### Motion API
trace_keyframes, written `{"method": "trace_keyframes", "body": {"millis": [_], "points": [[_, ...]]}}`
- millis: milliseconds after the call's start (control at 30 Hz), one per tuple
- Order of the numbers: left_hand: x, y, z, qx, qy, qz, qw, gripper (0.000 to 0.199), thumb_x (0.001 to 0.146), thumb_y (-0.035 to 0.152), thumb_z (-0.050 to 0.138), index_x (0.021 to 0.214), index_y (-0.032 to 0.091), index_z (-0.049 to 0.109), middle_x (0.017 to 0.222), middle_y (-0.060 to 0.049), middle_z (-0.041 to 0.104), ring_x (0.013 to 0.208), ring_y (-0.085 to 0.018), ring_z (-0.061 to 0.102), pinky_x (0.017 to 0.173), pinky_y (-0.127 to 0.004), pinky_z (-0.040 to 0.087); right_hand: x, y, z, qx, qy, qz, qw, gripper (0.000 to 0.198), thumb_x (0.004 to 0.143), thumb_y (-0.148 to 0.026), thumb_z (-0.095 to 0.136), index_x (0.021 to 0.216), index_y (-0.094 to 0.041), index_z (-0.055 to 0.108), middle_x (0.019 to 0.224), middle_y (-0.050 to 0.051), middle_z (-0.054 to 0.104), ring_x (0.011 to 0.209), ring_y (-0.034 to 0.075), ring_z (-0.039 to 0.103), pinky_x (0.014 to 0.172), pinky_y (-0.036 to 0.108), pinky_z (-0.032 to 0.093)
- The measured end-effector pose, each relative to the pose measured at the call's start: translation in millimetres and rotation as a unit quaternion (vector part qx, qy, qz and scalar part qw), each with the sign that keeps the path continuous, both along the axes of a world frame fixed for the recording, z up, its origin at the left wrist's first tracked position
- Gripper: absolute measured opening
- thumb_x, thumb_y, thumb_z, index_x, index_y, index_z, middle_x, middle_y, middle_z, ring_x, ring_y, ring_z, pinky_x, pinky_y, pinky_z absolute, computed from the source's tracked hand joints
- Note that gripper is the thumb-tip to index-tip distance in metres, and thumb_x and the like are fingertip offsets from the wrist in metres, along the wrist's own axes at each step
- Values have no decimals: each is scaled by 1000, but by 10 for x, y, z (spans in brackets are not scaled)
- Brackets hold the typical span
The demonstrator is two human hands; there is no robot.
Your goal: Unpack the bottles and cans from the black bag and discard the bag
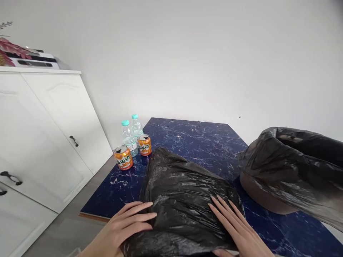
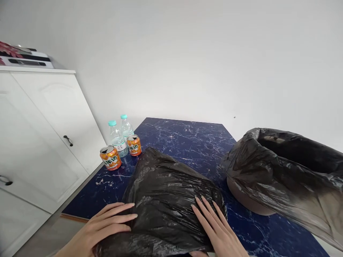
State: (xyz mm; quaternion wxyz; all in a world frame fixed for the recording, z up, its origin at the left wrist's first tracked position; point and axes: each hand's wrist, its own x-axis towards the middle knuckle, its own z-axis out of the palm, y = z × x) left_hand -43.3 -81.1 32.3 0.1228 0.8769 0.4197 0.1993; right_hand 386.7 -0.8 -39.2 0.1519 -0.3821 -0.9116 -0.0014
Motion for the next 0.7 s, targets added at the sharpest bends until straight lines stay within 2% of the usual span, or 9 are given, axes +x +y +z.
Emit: {"method": "trace_keyframes", "body": {"millis": [67, 133, 233, 300, 367, 433, 533, 633, 700], "points": [[52, 34, 124, -25, -94, 4, 995, 26, 106, 27, 54, 124, 28, 73, 125, -9, 81, 122, -30, 73, 109, -45, 57, 39, -31, -16, 15, 10, 6, 1000, 100, 97, -63, 67, 175, -36, 9, 173, 4, 34, 152, 42, 46, 111, 58, 58], [115, 100, 269, -23, -169, 51, 984, 27, 107, 36, 51, 109, 23, 75, 103, -11, 81, 95, -27, 77, 88, -38, 62, 89, -63, -7, 20, 25, 6, 999, 89, 102, -53, 64, 175, -37, 17, 170, 2, 40, 149, 38, 52, 112, 54, 58], [241, 349, 460, 4, -200, 194, 960, 39, 108, 46, 49, 87, 21, 71, 75, -4, 73, 67, -21, 69, 62, -28, 55, 161, -64, 13, -17, 62, -31, 997, 56, 109, -37, 52, 164, -42, 46, 163, -4, 53, 146, 31, 57, 110, 47, 60], [336, 635, 529, 24, -189, 279, 941, 48, 109, 53, 45, 78, 21, 65, 65, -2, 68, 63, -21, 68, 59, -27, 52, 176, -6, 23, -58, 119, -98, 986, 41, 111, -40, 45, 146, -38, 67, 153, -2, 64, 140, 31, 64, 102, 43, 64], [417, 969, 545, 35, -146, 306, 940, 50, 110, 55, 41, 81, 20, 64, 75, -6, 74, 78, -27, 75, 72, -31, 57, 149, 108, 46, -91, 189, -185, 960, 46, 111, -53, 43, 126, -29, 78, 136, 7, 76, 124, 33, 74, 88, 39, 67], [474, 1267, 526, 26, -31, 333, 942, 44, 111, 49, 41, 102, 17, 69, 83, -11, 77, 87, -34, 78, 80, -40, 60, 91, 263, 97, -118, 239, -241, 933, 55, 108, -63, 43, 112, -23, 79, 118, 12, 82, 104, 34, 80, 75, 35, 65], [562, 1486, 490, 109, 90, 330, 933, 43, 111, 35, 40, 138, 11, 61, 127, -24, 74, 126, -42, 69, 105, -57, 55, -26, 478, 223, -131, 247, -258, 925, 54, 108, -65, 41, 110, -22, 74, 106, 13, 83, 86, 33, 81, 68, 34, 61], [738, 1399, 460, 220, 77, 228, 945, 46, 113, 26, 33, 153, 16, 53, 168, -19, 45, 161, -37, 35, 130, -61, 32, -182, 524, 369, -71, 221, -280, 932, 51, 108, -60, 38, 125, -22, 67, 105, 14, 82, 81, 33, 80, 67, 39, 60], [900, 1267, 417, 218, 85, 136, 963, 45, 115, 27, 31, 153, 20, 55, 173, -11, 41, 166, -31, 25, 134, -58, 28, -328, 427, 461, 13, 220, -273, 936, 50, 108, -56, 42, 138, -21, 60, 122, 17, 79, 102, 36, 79, 81, 45, 62]]}}
